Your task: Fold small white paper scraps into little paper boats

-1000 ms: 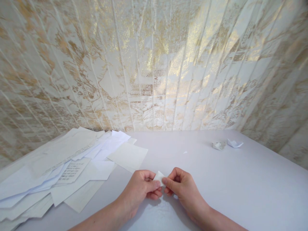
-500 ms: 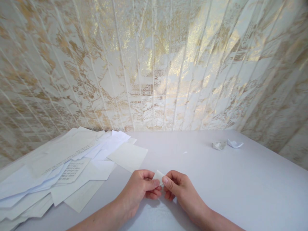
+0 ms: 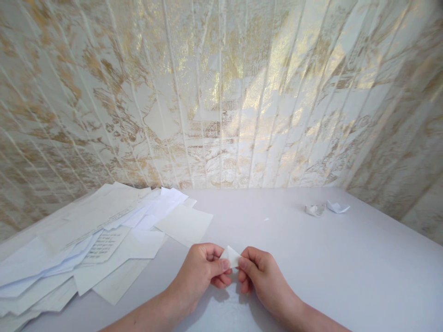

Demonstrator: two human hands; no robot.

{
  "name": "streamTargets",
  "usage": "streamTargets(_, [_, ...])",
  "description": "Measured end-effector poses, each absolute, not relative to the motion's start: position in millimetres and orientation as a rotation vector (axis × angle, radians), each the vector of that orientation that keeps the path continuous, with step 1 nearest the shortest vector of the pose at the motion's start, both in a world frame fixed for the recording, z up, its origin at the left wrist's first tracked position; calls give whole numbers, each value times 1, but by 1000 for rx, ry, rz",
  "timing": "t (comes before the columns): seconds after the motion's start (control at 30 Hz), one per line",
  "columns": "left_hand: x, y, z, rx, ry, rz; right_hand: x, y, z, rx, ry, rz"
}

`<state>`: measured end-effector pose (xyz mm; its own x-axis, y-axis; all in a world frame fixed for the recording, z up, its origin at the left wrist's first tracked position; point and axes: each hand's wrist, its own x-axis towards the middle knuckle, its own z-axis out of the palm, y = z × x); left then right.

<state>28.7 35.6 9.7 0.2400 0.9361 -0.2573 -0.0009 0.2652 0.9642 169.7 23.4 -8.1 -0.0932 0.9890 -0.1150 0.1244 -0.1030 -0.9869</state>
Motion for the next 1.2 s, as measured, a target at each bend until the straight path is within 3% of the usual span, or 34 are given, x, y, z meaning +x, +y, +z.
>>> streamTargets(0.7, [34, 30, 7, 1265, 1148, 682, 170, 14, -2, -1314, -1732, 1031])
streamTargets(1.2, [24, 31, 16, 1115, 966, 701, 174, 21, -3, -1278, -1419, 1295])
